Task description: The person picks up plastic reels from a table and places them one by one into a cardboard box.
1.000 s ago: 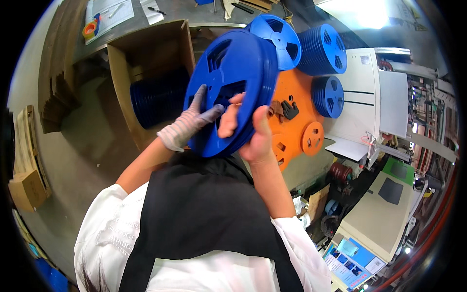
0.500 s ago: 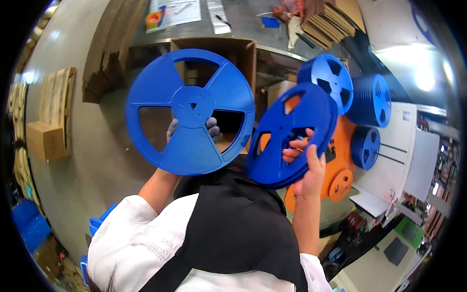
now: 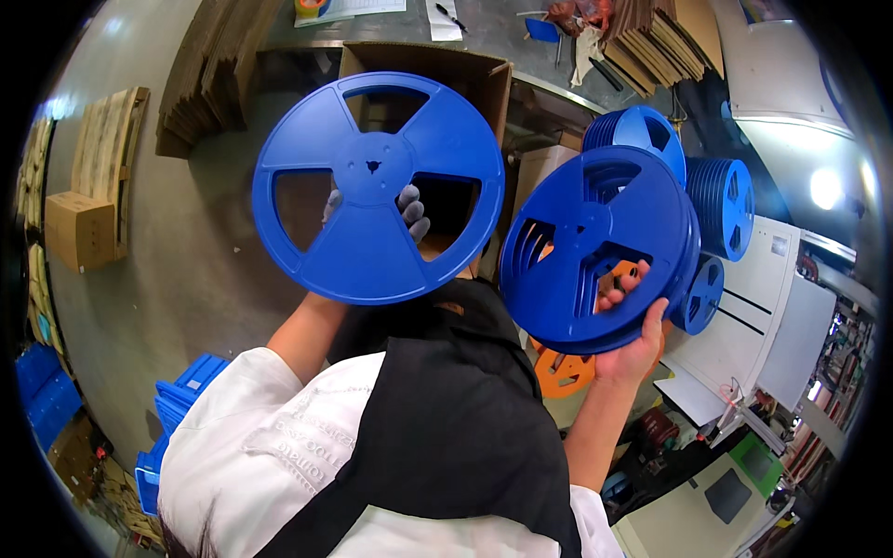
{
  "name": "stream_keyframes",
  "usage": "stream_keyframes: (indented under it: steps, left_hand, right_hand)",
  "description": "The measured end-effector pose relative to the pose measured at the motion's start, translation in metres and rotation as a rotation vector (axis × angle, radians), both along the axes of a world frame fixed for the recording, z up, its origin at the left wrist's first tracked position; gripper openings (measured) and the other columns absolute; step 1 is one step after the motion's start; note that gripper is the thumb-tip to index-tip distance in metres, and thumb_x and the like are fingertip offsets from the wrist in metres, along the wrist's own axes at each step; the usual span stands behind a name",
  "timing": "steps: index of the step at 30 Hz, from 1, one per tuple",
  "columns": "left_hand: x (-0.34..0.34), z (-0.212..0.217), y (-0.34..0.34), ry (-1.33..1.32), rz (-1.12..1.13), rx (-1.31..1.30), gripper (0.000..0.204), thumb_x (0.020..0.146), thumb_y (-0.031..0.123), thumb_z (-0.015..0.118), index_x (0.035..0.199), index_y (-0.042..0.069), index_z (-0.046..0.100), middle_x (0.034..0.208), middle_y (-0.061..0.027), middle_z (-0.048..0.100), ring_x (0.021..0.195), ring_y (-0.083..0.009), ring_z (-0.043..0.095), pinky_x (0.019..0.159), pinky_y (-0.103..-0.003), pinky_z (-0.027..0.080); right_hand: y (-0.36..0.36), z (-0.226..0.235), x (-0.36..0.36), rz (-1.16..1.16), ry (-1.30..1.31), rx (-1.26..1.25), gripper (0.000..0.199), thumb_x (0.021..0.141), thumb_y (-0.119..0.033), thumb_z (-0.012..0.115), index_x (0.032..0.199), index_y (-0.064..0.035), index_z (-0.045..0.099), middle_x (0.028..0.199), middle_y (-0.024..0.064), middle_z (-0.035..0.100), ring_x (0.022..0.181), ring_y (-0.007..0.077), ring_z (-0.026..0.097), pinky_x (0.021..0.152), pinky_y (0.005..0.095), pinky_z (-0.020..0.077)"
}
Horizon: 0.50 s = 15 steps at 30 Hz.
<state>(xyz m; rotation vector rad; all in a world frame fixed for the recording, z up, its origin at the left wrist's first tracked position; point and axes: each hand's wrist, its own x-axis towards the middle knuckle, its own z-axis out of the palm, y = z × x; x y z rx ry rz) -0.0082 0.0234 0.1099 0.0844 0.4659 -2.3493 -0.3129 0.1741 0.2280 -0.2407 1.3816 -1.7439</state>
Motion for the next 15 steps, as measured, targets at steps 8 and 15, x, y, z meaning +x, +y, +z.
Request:
stream_keyframes:
  steps: [8,15]
  left_hand:
    - [0.005,-0.003,0.009,-0.087,-0.024,-0.099,0.079,0.087,0.054,0.058,0.140,-0.002,0.039,0.130,-0.0187,0.055,0.117,-0.0319,0.056,0.109,-0.044,0.039]
    - [0.026,-0.014,0.004,-0.116,0.198,-0.169,0.078,0.092,0.052,0.054,0.144,-0.002,0.034,0.135,-0.0213,0.050,0.127,-0.0339,0.050,0.116,-0.046,0.029]
  right_hand:
    - [0.033,0.001,-0.020,-0.130,-0.129,-0.187,0.058,0.102,-0.039,0.044,0.144,-0.0001,0.035,0.095,0.0047,0.056,0.073,0.0125,0.051,0.064,0.0258,0.0460]
    - [0.045,-0.010,-0.027,-0.100,-0.362,-0.386,0.061,0.097,-0.039,0.055,0.142,-0.0020,0.038,0.093,0.0034,0.055,0.071,0.0119,0.051,0.065,0.0275,0.0450]
